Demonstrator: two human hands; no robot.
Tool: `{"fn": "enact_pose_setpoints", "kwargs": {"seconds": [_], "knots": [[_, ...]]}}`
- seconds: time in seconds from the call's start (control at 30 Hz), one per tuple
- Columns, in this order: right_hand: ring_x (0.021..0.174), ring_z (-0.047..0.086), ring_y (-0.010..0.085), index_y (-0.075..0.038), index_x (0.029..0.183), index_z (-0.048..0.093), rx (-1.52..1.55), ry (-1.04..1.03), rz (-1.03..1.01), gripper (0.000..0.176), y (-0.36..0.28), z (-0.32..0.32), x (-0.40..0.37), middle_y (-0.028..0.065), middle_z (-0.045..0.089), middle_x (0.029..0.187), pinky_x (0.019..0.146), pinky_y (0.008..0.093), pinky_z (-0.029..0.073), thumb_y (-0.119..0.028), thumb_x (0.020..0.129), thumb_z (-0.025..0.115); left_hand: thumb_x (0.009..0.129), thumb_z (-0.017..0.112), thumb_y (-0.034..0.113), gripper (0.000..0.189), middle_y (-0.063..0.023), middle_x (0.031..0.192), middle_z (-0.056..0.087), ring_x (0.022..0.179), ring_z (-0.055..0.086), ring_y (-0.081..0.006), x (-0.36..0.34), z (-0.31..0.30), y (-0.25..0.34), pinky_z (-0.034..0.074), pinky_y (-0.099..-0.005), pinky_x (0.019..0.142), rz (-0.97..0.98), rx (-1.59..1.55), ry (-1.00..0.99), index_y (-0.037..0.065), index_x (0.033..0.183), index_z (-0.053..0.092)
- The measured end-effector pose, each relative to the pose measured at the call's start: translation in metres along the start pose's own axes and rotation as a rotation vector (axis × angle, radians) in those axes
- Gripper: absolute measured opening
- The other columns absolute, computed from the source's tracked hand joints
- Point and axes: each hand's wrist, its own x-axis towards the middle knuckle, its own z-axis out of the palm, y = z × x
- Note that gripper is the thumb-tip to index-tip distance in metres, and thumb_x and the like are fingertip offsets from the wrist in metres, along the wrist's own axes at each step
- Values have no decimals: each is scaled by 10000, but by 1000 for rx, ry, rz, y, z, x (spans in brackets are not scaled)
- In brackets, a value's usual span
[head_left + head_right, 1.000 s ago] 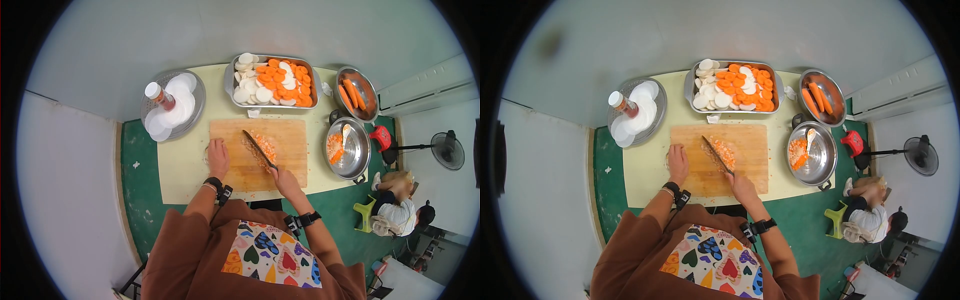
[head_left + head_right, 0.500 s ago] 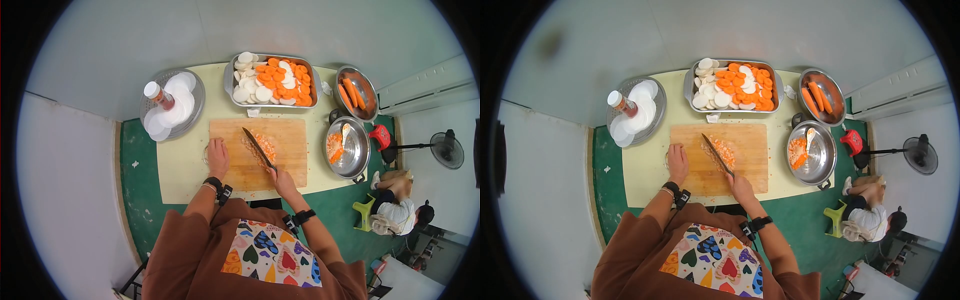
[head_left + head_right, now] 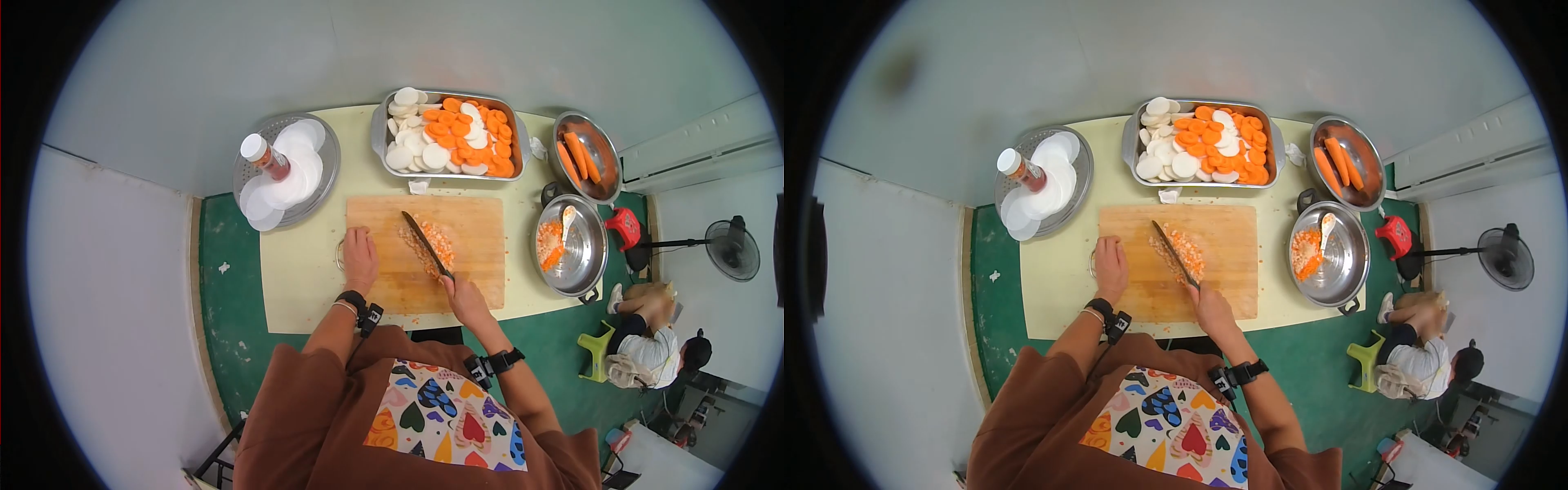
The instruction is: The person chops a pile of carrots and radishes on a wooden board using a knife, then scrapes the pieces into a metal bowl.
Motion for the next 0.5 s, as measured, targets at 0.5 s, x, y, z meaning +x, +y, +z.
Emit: {"fn": "enact_pose_setpoints", "kwargs": {"seconds": [0.5], "knots": [[723,624,470,1,995,545,9,62,-21,387,23,18,-1,284,629,738,624,556,484,-377,1001,463,913,492,86,164,-176,1019,498,953,512,-380,0,3,-2,410,-462,830,15,4,23,28,1062,529]]}}
